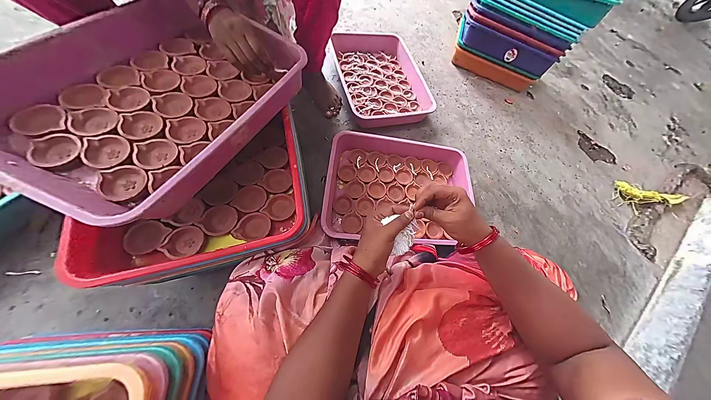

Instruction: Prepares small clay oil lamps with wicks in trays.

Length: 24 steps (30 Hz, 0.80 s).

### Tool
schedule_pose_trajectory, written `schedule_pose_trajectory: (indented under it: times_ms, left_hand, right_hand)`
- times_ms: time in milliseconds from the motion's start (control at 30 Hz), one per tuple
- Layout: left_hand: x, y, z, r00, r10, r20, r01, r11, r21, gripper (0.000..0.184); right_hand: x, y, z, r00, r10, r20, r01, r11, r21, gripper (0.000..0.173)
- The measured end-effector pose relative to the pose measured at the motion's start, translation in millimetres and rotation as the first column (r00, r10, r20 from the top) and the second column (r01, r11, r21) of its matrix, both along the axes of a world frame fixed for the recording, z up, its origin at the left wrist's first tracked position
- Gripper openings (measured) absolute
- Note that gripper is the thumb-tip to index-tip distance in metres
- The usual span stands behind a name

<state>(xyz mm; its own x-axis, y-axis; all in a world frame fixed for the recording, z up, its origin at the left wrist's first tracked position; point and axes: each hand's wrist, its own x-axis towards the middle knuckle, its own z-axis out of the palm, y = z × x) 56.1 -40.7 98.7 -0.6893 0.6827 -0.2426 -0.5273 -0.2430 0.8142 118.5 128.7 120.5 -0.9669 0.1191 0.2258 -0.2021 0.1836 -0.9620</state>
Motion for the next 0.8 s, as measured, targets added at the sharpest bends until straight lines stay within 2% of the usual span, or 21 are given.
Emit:
schedule_pose_trajectory:
  times_ms: [67,133,233,433,500,567,633,700,733,800]
  left_hand:
    - [-1.5,-1.8,-1.2,0.998,-0.022,-0.056,0.021,1.000,-0.023,0.011]
    - [-3.0,-3.6,-2.5,0.990,-0.055,-0.129,0.049,0.998,-0.048,0.011]
    - [-4.5,-4.3,-2.0,0.980,-0.090,-0.179,0.078,0.994,-0.075,0.009]
    - [-4.7,-5.5,-1.1,0.979,-0.125,-0.159,0.113,0.990,-0.082,0.009]
    - [-4.8,-5.5,-3.0,0.981,-0.042,-0.188,0.010,0.986,-0.166,0.008]
    - [-8.0,-3.1,-10.6,0.950,0.129,-0.286,-0.216,0.929,-0.300,0.009]
    - [-11.8,-3.8,-15.1,0.905,0.199,-0.376,-0.333,0.882,-0.333,0.017]
    - [-10.9,-5.7,-11.2,0.894,0.140,-0.426,-0.259,0.937,-0.236,0.024]
    - [-8.8,-6.2,-7.2,0.912,0.060,-0.406,-0.141,0.975,-0.172,0.026]
    - [-4.3,-5.6,-0.5,0.948,-0.097,-0.304,0.069,0.992,-0.102,0.024]
  right_hand:
    - [0.7,2.1,2.3,1.000,0.023,0.003,-0.023,0.998,0.056,0.018]
    - [0.9,7.6,3.9,0.997,0.071,-0.025,-0.066,0.981,0.180,0.022]
    - [1.4,12.6,4.5,0.991,0.104,-0.080,-0.073,0.945,0.318,0.011]
    - [1.5,11.8,5.0,0.986,0.091,-0.140,-0.033,0.928,0.371,0.006]
    - [0.6,14.2,5.6,0.985,0.071,-0.157,-0.004,0.921,0.389,0.007]
    - [1.4,19.2,7.4,0.986,0.055,-0.156,0.013,0.915,0.404,0.007]
    - [2.6,20.8,8.7,0.990,0.050,-0.135,0.012,0.908,0.419,0.007]
    - [2.0,17.7,7.5,0.990,0.058,-0.127,0.003,0.903,0.431,0.007]
    - [2.0,15.6,6.9,0.990,0.063,-0.124,-0.003,0.902,0.432,0.007]
    - [2.1,11.9,5.5,0.990,0.064,-0.126,-0.004,0.902,0.431,0.007]
